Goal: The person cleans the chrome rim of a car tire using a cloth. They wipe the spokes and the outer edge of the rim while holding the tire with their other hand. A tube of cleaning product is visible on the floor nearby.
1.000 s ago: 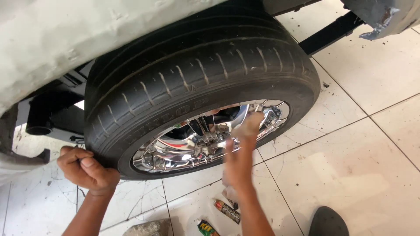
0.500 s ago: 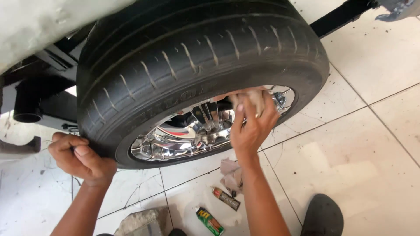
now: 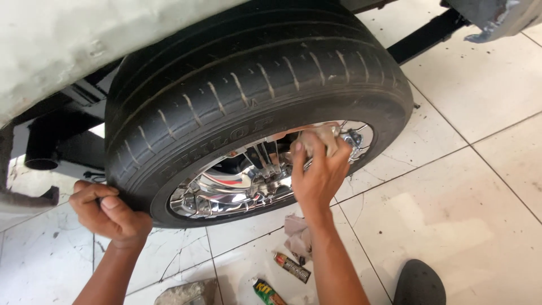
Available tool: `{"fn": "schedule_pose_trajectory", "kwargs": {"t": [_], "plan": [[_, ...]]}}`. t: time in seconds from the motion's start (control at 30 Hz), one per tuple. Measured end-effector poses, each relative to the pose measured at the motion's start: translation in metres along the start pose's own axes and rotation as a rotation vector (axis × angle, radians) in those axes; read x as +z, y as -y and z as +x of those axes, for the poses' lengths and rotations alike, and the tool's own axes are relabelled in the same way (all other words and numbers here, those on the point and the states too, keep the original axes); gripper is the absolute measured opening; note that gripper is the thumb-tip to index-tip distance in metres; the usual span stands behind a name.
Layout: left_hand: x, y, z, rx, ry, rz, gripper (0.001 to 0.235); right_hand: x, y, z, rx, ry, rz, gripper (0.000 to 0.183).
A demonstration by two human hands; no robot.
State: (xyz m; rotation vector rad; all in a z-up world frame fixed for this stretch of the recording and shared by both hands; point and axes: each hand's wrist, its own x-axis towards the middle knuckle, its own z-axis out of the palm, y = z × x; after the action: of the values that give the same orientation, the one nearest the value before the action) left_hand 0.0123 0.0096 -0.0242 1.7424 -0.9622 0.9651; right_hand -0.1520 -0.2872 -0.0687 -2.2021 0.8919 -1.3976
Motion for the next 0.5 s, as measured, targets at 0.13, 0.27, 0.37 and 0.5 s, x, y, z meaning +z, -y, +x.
{"fn": "schedule_pose_trajectory", "kwargs": {"t": [0.13,0.27,0.37,0.5], "plan": [[-0.005,-0.007,-0.001,0.022,0.011,0.001,0.031,0.016,-0.014,-0.070,0.066,0.007,0.117,0.018],[-0.005,-0.005,0.000,-0.001,0.007,0.021,0.031,0.029,-0.021,-0.086,0.089,-0.115,0.374,0.024],[-0.003,-0.002,-0.002,-0.013,-0.004,0.011,0.030,0.024,-0.019,-0.052,0.014,-0.111,0.387,0.032],[-0.001,-0.006,-0.001,-0.022,-0.014,-0.001,0.031,0.022,-0.021,-0.018,-0.026,-0.012,0.114,0.035]]}}
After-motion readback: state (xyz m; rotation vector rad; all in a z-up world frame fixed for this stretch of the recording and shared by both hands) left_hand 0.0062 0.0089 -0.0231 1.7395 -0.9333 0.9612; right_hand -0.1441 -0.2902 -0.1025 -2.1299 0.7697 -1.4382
